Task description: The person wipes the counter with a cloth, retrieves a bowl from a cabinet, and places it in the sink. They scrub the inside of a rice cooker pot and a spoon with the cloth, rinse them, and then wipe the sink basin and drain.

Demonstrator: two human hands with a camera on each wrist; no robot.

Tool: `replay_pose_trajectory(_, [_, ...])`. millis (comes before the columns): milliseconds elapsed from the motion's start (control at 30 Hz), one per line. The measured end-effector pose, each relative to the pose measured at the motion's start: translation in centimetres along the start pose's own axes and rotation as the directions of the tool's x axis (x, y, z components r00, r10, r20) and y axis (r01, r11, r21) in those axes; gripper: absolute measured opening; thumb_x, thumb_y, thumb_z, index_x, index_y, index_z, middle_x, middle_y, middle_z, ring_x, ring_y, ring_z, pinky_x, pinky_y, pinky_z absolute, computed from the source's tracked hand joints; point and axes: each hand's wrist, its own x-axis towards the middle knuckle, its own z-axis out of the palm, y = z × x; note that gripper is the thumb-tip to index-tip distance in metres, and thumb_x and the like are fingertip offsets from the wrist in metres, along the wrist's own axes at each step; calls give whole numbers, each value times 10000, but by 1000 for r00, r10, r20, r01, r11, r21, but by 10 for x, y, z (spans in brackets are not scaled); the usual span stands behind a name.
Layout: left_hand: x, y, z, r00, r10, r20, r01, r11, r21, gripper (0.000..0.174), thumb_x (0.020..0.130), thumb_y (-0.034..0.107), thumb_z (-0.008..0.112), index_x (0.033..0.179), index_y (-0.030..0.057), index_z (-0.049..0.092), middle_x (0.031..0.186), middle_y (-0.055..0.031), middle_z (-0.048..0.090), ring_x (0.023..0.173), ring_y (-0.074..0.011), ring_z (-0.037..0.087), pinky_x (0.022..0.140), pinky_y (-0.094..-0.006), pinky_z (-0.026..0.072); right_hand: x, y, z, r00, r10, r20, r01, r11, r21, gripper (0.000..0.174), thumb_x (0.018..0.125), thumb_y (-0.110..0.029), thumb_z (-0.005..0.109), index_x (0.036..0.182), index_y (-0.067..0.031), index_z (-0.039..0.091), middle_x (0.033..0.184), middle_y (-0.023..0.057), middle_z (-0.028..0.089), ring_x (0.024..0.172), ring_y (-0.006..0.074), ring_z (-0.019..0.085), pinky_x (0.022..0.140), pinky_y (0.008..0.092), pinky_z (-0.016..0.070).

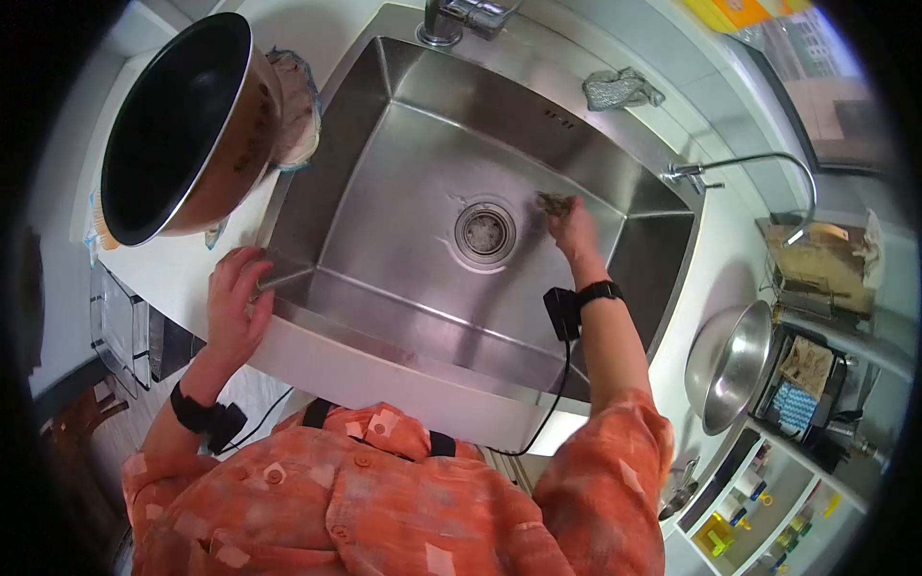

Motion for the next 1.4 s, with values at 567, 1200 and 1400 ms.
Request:
replay_pose_trajectory(567, [-12,-13,12,998,58,4,-58,972,227,182,743,126,520,894,49,584,1282,-136,395,1207,-331,320,989,-463,218,0,-54,71,786,-441,433,572,785,-237,254,715,-197,595,964,-147,601,887,138,615,810,326,586,718,408,474])
replay_pose_trajectory(1200, [-13,-13,11,999,39,-6,-38,983,178,138,742,90,503,845,40,579,1286,-145,394,1205,-343,325,984,-459,227,-15,-69,86,667,-570,480,738,592,-322,183,767,-193,529,920,-127,605,980,103,574,940,303,548,762,401,472])
replay_pose_trajectory(1400, [-12,-13,13,999,44,-2,-43,978,206,137,738,89,506,842,44,583,1278,-143,404,1201,-340,333,980,-459,233,-39,-79,72,681,-505,531,708,638,-302,222,747,-186,539,958,-142,593,973,82,576,917,286,565,744,391,479])
